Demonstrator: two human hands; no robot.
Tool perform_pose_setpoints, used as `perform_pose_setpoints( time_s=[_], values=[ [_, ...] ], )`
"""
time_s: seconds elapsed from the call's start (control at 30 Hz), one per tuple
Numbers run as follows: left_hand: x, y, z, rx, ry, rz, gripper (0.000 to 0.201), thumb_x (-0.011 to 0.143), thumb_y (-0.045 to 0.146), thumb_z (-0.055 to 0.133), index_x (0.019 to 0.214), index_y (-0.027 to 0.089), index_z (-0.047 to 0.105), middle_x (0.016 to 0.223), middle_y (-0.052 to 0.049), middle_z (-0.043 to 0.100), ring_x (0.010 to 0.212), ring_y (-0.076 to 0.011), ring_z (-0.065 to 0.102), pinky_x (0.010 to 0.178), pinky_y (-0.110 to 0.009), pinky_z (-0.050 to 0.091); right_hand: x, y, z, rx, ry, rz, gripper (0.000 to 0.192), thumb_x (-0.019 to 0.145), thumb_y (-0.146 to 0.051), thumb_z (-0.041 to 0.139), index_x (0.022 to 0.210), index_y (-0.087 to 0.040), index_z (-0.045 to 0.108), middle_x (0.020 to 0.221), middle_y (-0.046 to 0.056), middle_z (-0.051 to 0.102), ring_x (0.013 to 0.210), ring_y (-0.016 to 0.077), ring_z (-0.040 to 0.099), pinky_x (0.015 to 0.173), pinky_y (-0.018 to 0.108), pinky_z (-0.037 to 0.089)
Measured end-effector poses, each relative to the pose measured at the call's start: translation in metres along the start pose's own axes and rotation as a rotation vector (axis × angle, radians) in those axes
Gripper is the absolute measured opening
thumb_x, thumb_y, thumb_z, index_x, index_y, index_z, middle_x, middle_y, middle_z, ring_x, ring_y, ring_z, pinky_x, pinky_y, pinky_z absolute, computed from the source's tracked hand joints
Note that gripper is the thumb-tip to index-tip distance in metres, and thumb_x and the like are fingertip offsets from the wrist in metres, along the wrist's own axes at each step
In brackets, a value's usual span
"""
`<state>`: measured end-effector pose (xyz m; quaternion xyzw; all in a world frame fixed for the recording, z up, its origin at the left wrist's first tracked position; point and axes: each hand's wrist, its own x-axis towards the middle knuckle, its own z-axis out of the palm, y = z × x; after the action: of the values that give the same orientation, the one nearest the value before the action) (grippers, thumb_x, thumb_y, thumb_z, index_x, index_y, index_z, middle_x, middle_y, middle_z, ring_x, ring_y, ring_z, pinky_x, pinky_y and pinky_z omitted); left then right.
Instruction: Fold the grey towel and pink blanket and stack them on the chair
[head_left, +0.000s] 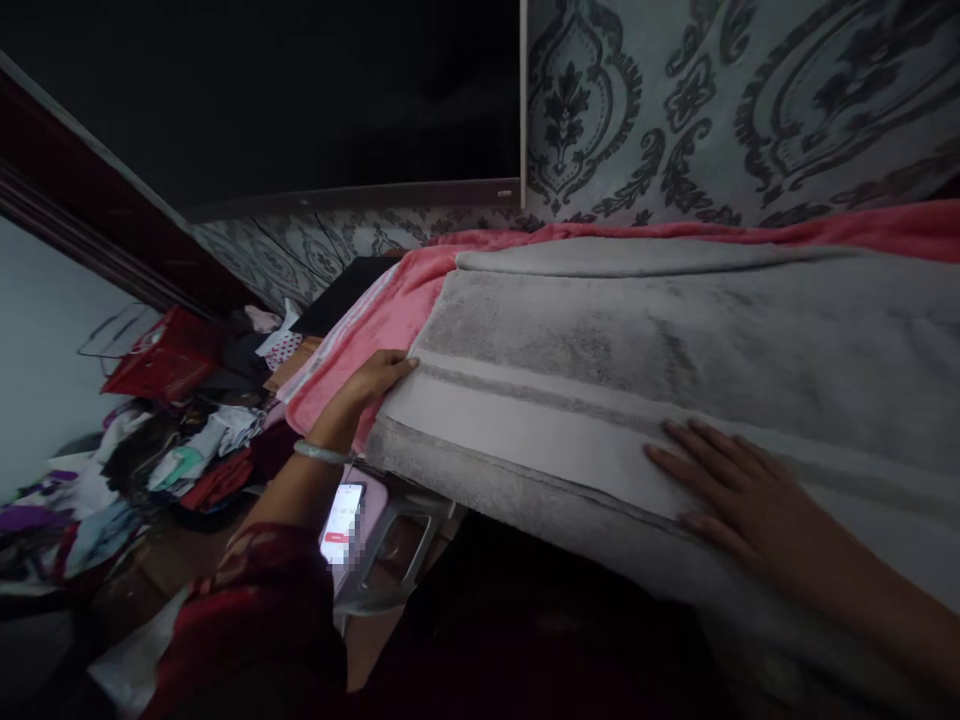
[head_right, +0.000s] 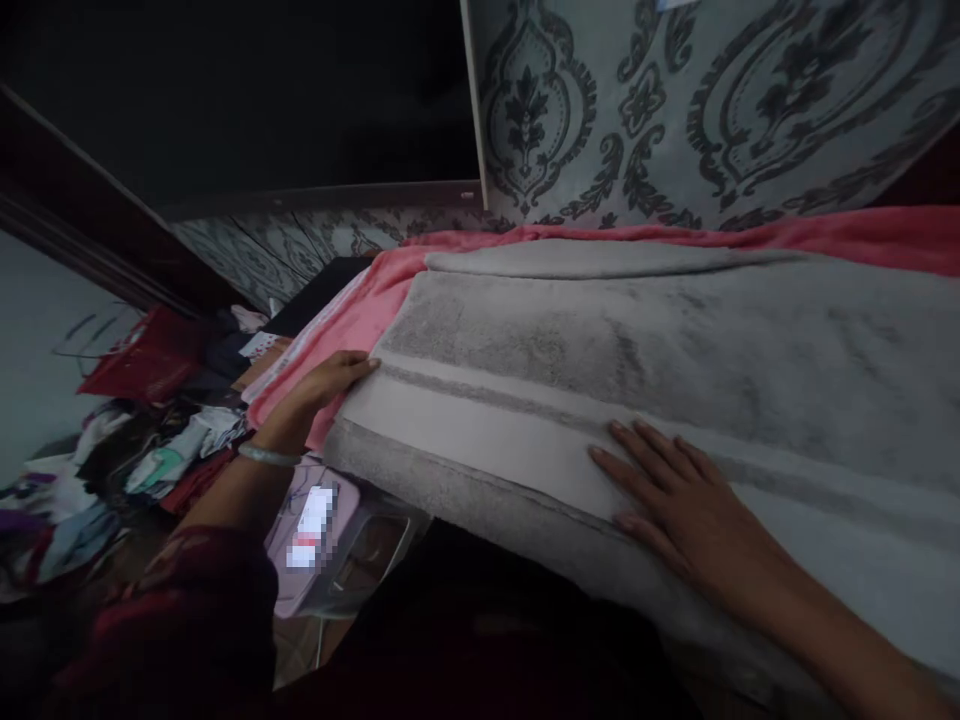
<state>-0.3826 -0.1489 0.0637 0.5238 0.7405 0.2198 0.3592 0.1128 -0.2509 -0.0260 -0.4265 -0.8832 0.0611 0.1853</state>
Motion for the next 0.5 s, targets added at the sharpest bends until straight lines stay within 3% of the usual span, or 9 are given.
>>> perform_pose_setpoints(
  time_s=[0.1, 0.23, 0.4, 0.5],
  values=[
    [-0.024, -0.015, -0.002, -0.033, 0.010, 0.013, 0.045, 0.070, 0.061, 0.072, 0.075, 0.017, 0.066, 0.066, 0.000, 0.062, 0.063, -0.0161, 0.055, 0.056, -0.026, 0.043, -0.026, -0.005, -0.010, 0.012, 0.023, -0.004, 0.065, 0.094, -0.049, 0.052, 0.155, -0.055, 0.030, 0.160, -0.004, 0.039, 0.144, 0.0357, 0.039, 0.111, 0.064, 0.045],
    [-0.032, -0.023, -0.002, -0.067, 0.065, -0.011, 0.056, 0.053, 0.066, 0.080, 0.078, 0.017, 0.070, 0.069, -0.001, 0.068, 0.066, -0.0184, 0.059, 0.055, -0.026, 0.046, -0.043, -0.010, -0.016, 0.067, 0.125, 0.012, 0.044, 0.101, -0.032, 0.048, 0.144, -0.036, 0.056, 0.153, 0.004, 0.050, 0.141, 0.0300, 0.047, 0.114, 0.057, 0.044],
    [-0.034, -0.016, 0.002, -0.150, 0.110, -0.129, 0.040, 0.061, 0.056, 0.079, 0.073, 0.019, 0.068, 0.060, 0.001, 0.065, 0.059, -0.0168, 0.058, 0.050, -0.025, 0.046, -0.043, -0.014, -0.012, 0.096, 0.260, 0.035, 0.035, 0.100, -0.024, 0.052, 0.132, -0.027, 0.067, 0.142, 0.008, 0.060, 0.137, 0.0283, 0.052, 0.113, 0.056, 0.046],
    [-0.038, -0.010, 0.003, -0.076, 0.141, -0.109, 0.036, 0.069, 0.055, 0.076, 0.069, 0.020, 0.067, 0.060, 0.003, 0.068, 0.062, -0.0164, 0.062, 0.055, -0.025, 0.051, -0.043, -0.016, -0.010, 0.088, 0.298, 0.038, 0.035, 0.099, -0.020, 0.052, 0.130, -0.026, 0.067, 0.140, 0.009, 0.062, 0.135, 0.0271, 0.054, 0.111, 0.054, 0.049]
  ],
)
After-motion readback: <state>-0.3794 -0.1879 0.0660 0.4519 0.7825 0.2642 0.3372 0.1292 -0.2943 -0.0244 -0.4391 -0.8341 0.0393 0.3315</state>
